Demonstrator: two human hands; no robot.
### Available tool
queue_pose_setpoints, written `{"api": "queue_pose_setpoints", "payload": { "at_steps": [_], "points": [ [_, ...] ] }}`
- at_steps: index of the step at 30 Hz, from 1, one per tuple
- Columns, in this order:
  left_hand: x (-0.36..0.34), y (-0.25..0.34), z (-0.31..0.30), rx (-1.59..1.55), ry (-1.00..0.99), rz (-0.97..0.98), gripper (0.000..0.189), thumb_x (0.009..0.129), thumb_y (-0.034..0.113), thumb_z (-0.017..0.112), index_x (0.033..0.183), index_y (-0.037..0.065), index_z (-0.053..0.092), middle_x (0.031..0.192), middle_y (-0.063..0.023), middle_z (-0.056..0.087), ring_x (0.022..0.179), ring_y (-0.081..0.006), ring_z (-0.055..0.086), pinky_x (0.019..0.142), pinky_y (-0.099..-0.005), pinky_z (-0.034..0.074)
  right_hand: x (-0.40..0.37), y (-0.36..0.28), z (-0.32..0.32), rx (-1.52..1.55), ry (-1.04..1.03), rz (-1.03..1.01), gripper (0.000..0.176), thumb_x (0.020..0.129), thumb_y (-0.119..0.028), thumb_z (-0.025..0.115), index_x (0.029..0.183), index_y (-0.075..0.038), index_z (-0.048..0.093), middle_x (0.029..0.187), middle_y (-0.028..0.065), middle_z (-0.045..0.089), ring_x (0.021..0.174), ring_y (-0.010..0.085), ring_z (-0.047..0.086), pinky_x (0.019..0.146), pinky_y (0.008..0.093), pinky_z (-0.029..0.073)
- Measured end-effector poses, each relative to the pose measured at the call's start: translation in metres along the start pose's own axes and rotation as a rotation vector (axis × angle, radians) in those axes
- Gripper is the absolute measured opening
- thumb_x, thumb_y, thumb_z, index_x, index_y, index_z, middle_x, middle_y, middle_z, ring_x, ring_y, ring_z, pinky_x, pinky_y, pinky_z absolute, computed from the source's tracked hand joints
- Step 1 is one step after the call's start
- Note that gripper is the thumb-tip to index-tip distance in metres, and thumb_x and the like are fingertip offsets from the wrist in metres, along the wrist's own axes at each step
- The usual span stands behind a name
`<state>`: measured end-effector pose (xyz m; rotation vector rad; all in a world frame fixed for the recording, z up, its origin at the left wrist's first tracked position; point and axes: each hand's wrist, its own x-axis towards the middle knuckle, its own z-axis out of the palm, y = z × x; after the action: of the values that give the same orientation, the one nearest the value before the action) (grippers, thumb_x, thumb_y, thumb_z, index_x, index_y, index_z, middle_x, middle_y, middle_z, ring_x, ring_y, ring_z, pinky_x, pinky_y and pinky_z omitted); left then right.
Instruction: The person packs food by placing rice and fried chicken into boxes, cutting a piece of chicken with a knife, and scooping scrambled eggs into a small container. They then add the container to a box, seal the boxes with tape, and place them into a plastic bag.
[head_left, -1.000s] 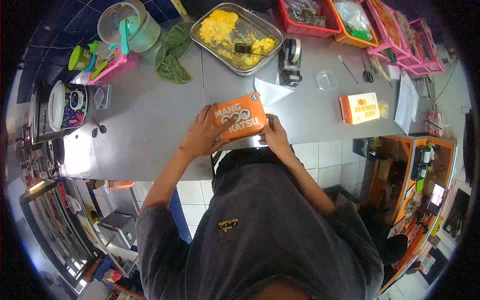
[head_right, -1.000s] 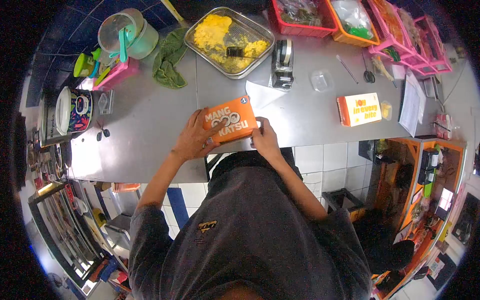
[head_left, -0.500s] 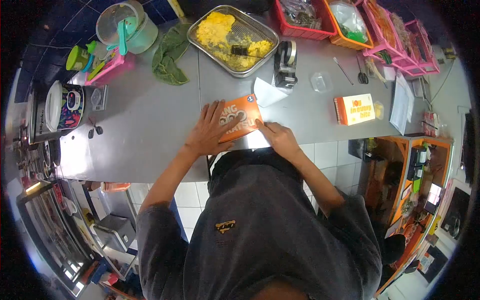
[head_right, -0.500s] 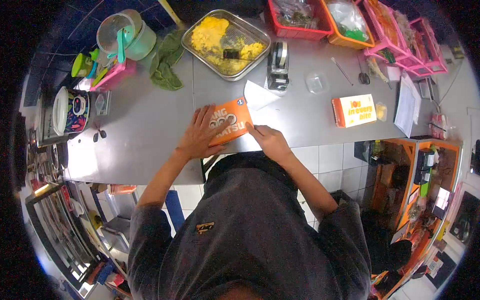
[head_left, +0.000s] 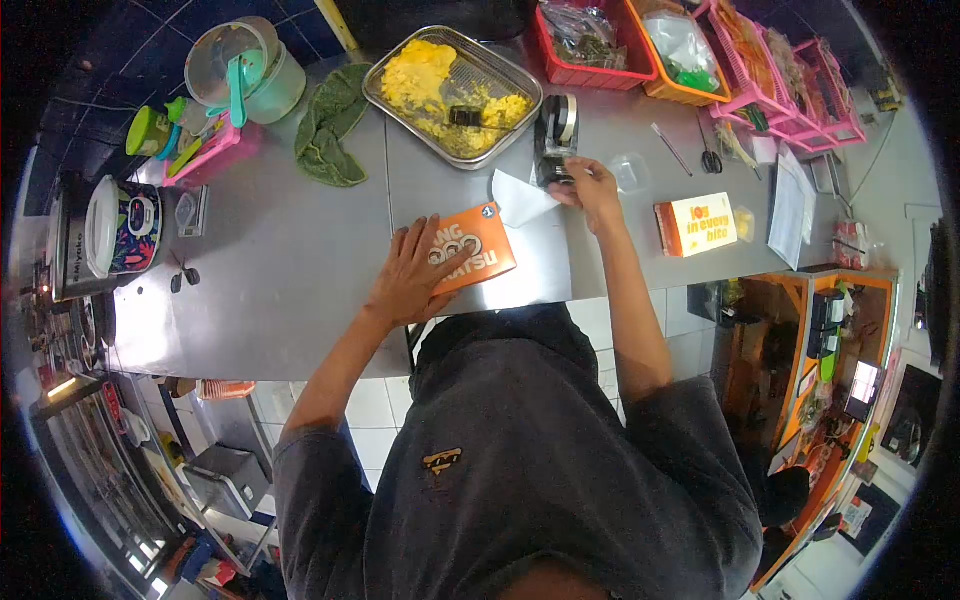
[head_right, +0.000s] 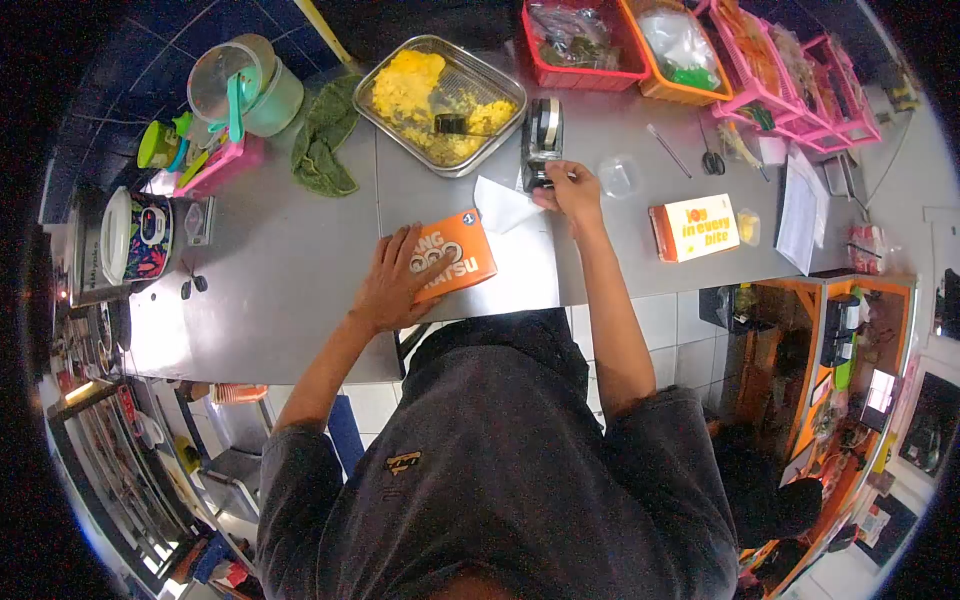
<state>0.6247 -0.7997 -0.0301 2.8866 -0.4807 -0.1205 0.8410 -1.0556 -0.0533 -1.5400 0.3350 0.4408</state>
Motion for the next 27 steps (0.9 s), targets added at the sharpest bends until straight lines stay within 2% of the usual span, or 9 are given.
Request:
{"api": "queue_pose_setpoints", "payload": {
  "at_steps": [2,4,5,7,8,10,16,23,27],
  "points": [
    [-0.002,0.003,-0.002,-0.001,-0.003,-0.006,0.070,0.085,0.048,0.064,0.149,0.035,0.037,0.154,-0.0282,0.020,0.139,-0.0465,0.025,0.113,-0.0597,0.021,0.004,0.002,-0.001,0.034,-0.012,0.010,0.028,0.093,-0.016,0.064,0.113,0.001,0.057,0.102,0.0148,0.064,0.076,0.0254,0.071,0.064,0.0325,0.063],
    [0.001,0.005,-0.010,-0.042,0.060,0.045,0.074,0.084,0.046,0.066,0.149,0.024,0.038,0.150,-0.0288,0.025,0.137,-0.0464,0.028,0.112,-0.0580,0.022,0.005,0.002,-0.001,0.040,-0.010,0.002,0.025,0.092,-0.016,0.065,0.109,0.002,0.059,0.097,0.0148,0.065,0.072,0.0233,0.071,0.061,0.0310,0.063],
    [0.014,0.009,-0.013,-0.041,0.065,0.050,0.074,0.084,0.046,0.066,0.149,0.024,0.038,0.150,-0.0288,0.025,0.137,-0.0464,0.028,0.112,-0.0580,0.022,0.005,0.001,-0.003,0.043,-0.010,0.001,0.024,0.092,-0.016,0.066,0.104,0.004,0.061,0.092,0.0148,0.066,0.068,0.0213,0.070,0.058,0.0295,0.063],
    [0.059,0.023,-0.018,-0.366,0.257,0.073,0.075,0.080,0.039,0.071,0.144,0.011,0.042,0.143,-0.0252,0.037,0.133,-0.0419,0.036,0.111,-0.0529,0.026,0.006,-0.002,-0.003,0.011,-0.021,0.014,0.022,0.093,-0.016,0.063,0.105,0.003,0.061,0.094,0.0144,0.066,0.070,0.0226,0.070,0.060,0.0300,0.063],
    [0.080,0.031,-0.031,-0.420,0.289,0.043,0.066,0.079,0.028,0.073,0.135,0.003,0.049,0.133,-0.0183,0.049,0.123,-0.0360,0.046,0.104,-0.0475,0.035,0.006,-0.002,-0.002,-0.015,-0.033,0.035,0.021,0.095,-0.015,0.060,0.106,0.002,0.061,0.096,0.0140,0.066,0.073,0.0239,0.071,0.061,0.0306,0.063],
    [0.132,0.033,-0.010,-0.404,0.472,0.070,0.049,0.079,0.019,0.070,0.125,0.004,0.058,0.120,-0.0125,0.060,0.113,-0.0319,0.053,0.098,-0.0438,0.040,0.006,-0.005,-0.001,-0.033,-0.033,0.026,0.020,0.095,-0.015,0.060,0.105,0.002,0.061,0.096,0.0140,0.066,0.072,0.0233,0.071,0.061,0.0307,0.063],
    [0.204,0.033,0.012,-0.307,0.344,0.007,0.022,0.080,0.014,0.068,0.099,0.004,0.069,0.096,-0.0102,0.066,0.101,-0.0298,0.058,0.088,-0.0450,0.044,0.014,-0.001,-0.001,0.023,-0.049,0.012,0.020,0.096,-0.015,0.059,0.106,0.003,0.060,0.096,0.0146,0.066,0.072,0.0215,0.070,0.063,0.0315,0.063],
    [0.209,0.031,0.015,-0.299,0.356,0.041,0.010,0.080,0.014,0.068,0.086,0.005,0.068,0.091,-0.0089,0.065,0.095,-0.0282,0.059,0.083,-0.0436,0.045,-0.020,0.009,-0.017,0.216,-0.120,0.023,0.016,0.094,-0.013,0.060,0.105,-0.002,0.062,0.099,0.0101,0.067,0.079,0.0187,0.068,0.073,0.0312,0.058],
    [0.209,0.032,0.016,-0.273,0.404,0.056,0.011,0.080,0.015,0.069,0.086,0.006,0.069,0.090,-0.0085,0.064,0.094,-0.0281,0.059,0.083,-0.0434,0.045,-0.017,0.037,-0.022,0.028,-0.074,-0.103,0.011,0.090,-0.012,0.062,0.096,-0.003,0.066,0.094,0.0067,0.068,0.081,0.0176,0.067,0.076,0.0296,0.053]
  ]
}}
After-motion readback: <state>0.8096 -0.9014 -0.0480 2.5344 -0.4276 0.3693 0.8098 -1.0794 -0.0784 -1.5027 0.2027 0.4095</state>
